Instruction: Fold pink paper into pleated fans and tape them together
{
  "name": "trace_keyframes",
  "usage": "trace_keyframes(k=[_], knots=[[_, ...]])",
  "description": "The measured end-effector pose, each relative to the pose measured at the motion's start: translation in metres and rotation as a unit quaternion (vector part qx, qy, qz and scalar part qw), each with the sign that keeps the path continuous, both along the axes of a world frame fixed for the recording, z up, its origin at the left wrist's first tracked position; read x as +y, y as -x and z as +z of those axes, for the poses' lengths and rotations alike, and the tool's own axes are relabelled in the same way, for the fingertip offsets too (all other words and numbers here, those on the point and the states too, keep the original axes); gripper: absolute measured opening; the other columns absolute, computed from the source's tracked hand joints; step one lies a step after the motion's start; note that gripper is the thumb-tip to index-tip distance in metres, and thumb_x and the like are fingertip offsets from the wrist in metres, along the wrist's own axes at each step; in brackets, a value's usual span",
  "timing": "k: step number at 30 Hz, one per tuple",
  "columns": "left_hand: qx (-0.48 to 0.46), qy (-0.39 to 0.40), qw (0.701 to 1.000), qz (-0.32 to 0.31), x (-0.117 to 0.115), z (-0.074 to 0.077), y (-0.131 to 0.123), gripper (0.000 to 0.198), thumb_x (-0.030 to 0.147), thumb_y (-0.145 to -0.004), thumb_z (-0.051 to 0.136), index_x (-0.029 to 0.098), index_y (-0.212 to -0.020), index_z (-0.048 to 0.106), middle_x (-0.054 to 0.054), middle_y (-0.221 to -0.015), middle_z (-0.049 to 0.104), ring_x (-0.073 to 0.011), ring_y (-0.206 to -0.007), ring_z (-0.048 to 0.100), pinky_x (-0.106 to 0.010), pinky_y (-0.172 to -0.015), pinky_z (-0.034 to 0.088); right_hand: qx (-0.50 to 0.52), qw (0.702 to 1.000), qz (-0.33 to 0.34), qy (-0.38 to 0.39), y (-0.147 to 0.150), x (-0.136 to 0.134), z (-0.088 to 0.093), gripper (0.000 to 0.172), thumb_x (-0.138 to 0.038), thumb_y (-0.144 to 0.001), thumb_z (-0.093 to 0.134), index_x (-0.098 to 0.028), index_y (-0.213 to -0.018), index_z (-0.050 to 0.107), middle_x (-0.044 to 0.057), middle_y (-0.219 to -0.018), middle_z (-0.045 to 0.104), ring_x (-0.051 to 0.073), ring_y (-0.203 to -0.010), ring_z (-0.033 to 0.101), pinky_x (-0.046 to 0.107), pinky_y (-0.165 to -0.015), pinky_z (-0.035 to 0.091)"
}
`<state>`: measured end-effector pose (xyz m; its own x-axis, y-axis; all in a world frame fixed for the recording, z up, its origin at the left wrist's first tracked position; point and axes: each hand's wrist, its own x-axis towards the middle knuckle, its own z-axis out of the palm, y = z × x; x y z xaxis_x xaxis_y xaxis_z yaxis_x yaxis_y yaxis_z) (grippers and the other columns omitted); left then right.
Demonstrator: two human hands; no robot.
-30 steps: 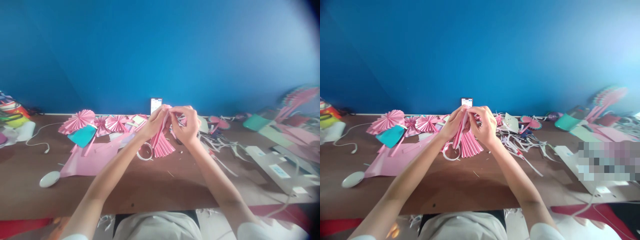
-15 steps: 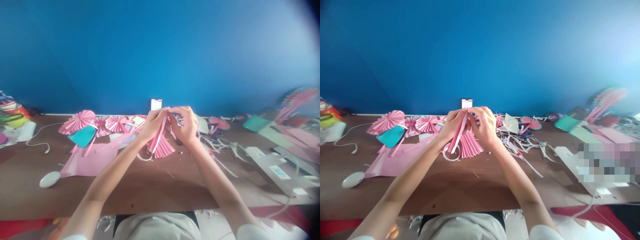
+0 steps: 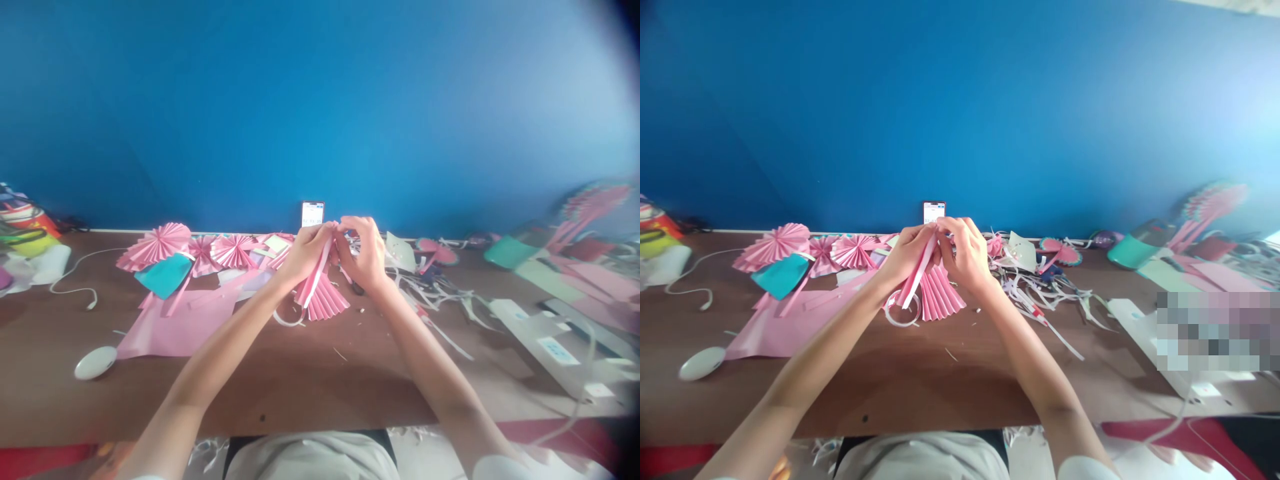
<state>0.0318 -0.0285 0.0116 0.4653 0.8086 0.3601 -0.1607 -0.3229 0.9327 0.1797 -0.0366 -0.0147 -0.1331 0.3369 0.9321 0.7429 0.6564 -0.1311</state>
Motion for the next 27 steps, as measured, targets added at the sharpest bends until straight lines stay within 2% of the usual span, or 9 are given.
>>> trace_keyframes(k=[4, 8, 20, 27], knots=[[0.002, -0.001, 1.000, -0.001, 0.0006, -0.0003, 0.0009, 0.044, 0.050, -0.098, 0.043, 0.016, -0.073, 0.057, 0.000, -0.052, 0.059, -0.0083, -0.036, 0.050, -0.020, -0.037, 0.036, 0.010, 1.000, -0.001, 0.011, -0.0012, 0.0016, -0.0028, 0.037, -0.018, -0.094, 0.052, -0.028, -0.129, 0.046, 0.006, -0.105, 0.070, 0.023, -0.103, 0.064, 0.044, -0.089, 0.053], [0.012, -0.003, 1.000, 0.005, 0.0011, -0.0006, 0.0023, 0.045, 0.051, -0.097, 0.045, 0.016, -0.071, 0.057, 0.000, -0.052, 0.059, -0.0082, -0.037, 0.050, -0.020, -0.039, 0.037, 0.003, 1.000, -0.007, -0.009, -0.0007, 0.0020, -0.0038, 0.032, -0.017, -0.093, 0.051, -0.027, -0.124, 0.050, 0.006, -0.106, 0.071, 0.023, -0.105, 0.064, 0.041, -0.084, 0.055], [0.017, -0.001, 1.000, 0.003, 0.0029, -0.0021, 0.0006, 0.045, 0.050, -0.096, 0.046, 0.015, -0.069, 0.057, 0.000, -0.051, 0.059, -0.0083, -0.038, 0.051, -0.020, -0.039, 0.037, -0.019, 0.999, 0.020, -0.032, 0.0020, 0.0064, -0.0014, 0.041, -0.012, -0.094, 0.047, -0.026, -0.132, 0.042, 0.004, -0.092, 0.066, 0.021, -0.084, 0.060, 0.040, -0.075, 0.053], [0.017, 0.011, 1.000, -0.008, 0.0040, -0.0019, 0.0009, 0.045, 0.051, -0.096, 0.046, 0.015, -0.069, 0.056, 0.000, -0.052, 0.059, -0.0086, -0.038, 0.052, -0.021, -0.040, 0.039, -0.007, 0.999, 0.035, -0.037, 0.0011, 0.0085, -0.0028, 0.048, -0.012, -0.094, 0.048, -0.026, -0.138, 0.035, 0.004, -0.093, 0.064, 0.020, -0.081, 0.059, 0.042, -0.079, 0.053]])
